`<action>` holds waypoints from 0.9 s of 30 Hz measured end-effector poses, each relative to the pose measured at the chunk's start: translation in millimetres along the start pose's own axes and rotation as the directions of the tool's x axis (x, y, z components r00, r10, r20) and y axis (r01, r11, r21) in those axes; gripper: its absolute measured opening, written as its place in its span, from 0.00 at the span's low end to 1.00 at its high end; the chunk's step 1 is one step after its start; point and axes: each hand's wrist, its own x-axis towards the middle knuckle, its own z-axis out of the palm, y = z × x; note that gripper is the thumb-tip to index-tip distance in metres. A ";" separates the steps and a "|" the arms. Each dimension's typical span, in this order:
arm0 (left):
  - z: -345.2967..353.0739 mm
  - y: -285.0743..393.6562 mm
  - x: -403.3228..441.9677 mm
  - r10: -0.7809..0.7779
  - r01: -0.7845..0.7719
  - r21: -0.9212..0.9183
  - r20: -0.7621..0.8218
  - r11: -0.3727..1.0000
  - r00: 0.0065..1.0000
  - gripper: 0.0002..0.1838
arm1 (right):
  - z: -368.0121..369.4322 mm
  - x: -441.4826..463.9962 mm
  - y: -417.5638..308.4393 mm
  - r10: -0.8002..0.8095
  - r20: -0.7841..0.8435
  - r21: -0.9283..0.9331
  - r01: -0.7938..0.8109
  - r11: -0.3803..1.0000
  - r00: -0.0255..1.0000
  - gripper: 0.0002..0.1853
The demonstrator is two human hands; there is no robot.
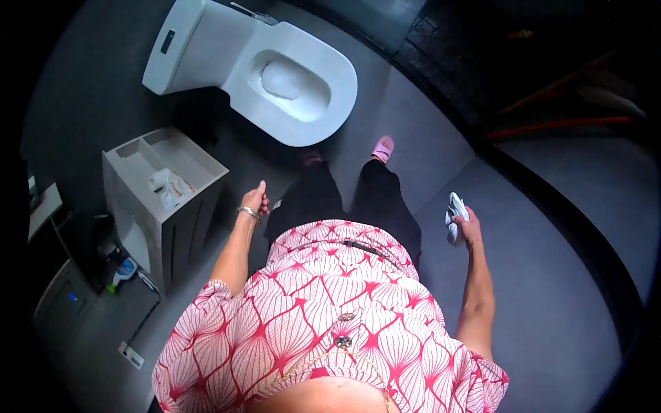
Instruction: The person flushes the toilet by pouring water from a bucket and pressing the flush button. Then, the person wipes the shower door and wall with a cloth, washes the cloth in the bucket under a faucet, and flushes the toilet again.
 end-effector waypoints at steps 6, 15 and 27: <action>25.8 6.5 -3.8 -0.002 0.007 0.119 -0.042 0.993 0.999 0.23 | -31.4 35.7 39.7 0.087 0.022 -0.171 -0.082 0.982 0.996 0.27; 52.2 10.1 38.9 0.040 -0.040 0.190 0.004 0.981 0.999 0.23 | -36.8 34.2 43.8 0.122 -0.067 -0.314 -0.137 0.940 0.990 0.34; 81.4 14.4 50.9 0.100 -0.092 0.171 -0.041 0.981 0.994 0.21 | -51.3 69.2 86.5 0.049 0.011 -0.415 -0.040 0.909 0.999 0.32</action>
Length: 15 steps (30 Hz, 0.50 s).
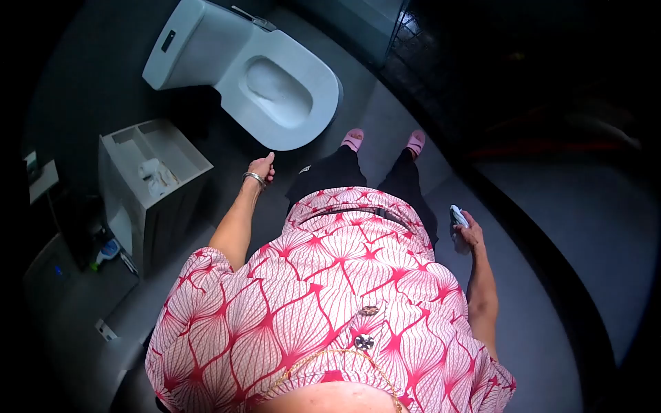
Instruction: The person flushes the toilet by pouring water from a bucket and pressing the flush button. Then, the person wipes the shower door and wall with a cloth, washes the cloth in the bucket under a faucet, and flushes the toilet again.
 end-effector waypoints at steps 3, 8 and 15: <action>49.8 -36.4 -6.9 0.010 -0.011 -0.005 -0.078 1.000 0.997 0.21 | 9.8 43.9 50.3 -0.021 0.041 0.105 0.017 0.994 0.999 0.31; 94.4 -112.5 -36.8 -0.160 0.159 -0.025 -0.056 0.987 0.986 0.20 | 1.4 45.8 80.7 0.084 0.070 -0.034 -0.082 0.996 0.994 0.29; 53.0 -114.4 -18.9 -0.211 0.204 -0.105 -0.054 0.973 0.976 0.20 | 48.8 71.3 42.6 -0.013 0.188 -0.190 0.049 0.980 0.982 0.29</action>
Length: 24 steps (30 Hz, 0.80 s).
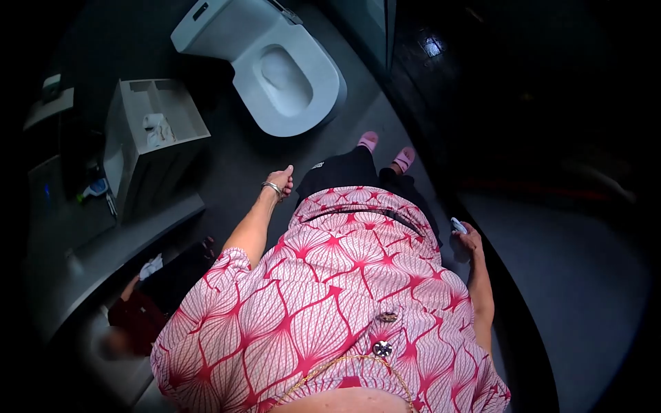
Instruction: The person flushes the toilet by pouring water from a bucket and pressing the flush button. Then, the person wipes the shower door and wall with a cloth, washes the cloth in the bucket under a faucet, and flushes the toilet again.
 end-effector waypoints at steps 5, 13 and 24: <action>-0.4 -7.0 16.3 0.012 -0.010 0.065 -0.039 0.998 0.999 0.20 | 33.2 -0.3 13.9 0.040 -0.026 0.098 -0.037 0.995 0.999 0.30; -5.0 -31.3 44.5 0.036 -0.030 0.083 -0.067 0.996 0.997 0.16 | 125.3 82.2 106.9 -0.236 0.090 0.278 0.203 0.939 0.968 0.30; 19.3 -42.3 57.6 0.085 -0.085 0.010 -0.065 0.996 0.994 0.15 | 92.2 56.5 59.2 -0.089 0.131 0.202 0.061 0.977 0.987 0.29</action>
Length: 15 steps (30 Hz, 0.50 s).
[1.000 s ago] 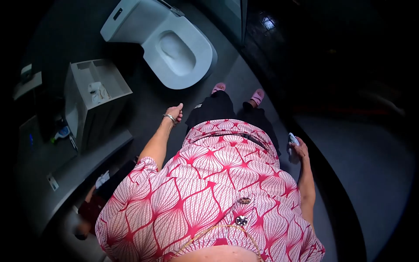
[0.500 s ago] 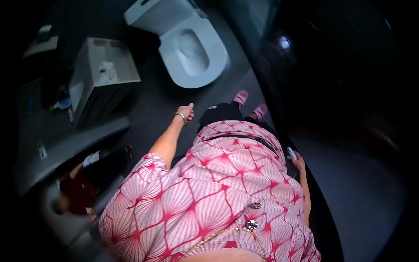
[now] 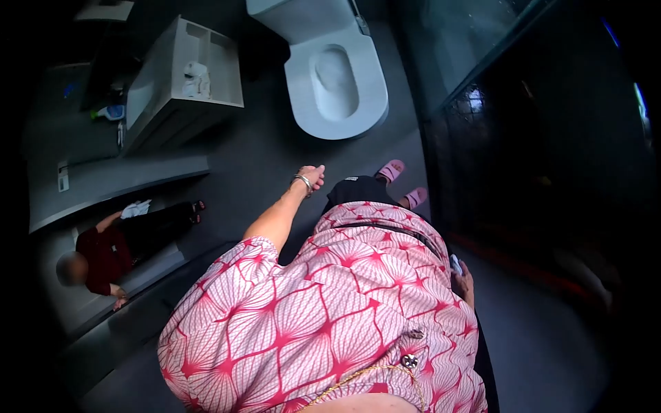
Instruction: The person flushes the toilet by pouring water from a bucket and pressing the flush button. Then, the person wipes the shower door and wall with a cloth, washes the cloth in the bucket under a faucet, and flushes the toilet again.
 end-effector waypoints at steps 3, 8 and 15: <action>6.8 -3.2 -5.7 0.002 -0.002 -0.006 -0.006 1.000 1.000 0.16 | -6.3 16.5 31.7 -0.126 -0.035 0.155 0.129 0.979 0.991 0.30; 10.7 4.3 -7.6 -0.011 0.011 0.010 0.013 1.000 1.000 0.15 | -34.9 12.9 19.4 -0.143 -0.017 0.101 0.144 0.984 0.990 0.29; 16.6 3.6 -6.7 -0.007 0.007 -0.039 0.007 0.999 1.000 0.14 | -38.0 -3.9 7.1 -0.066 -0.069 0.009 0.067 0.998 0.995 0.29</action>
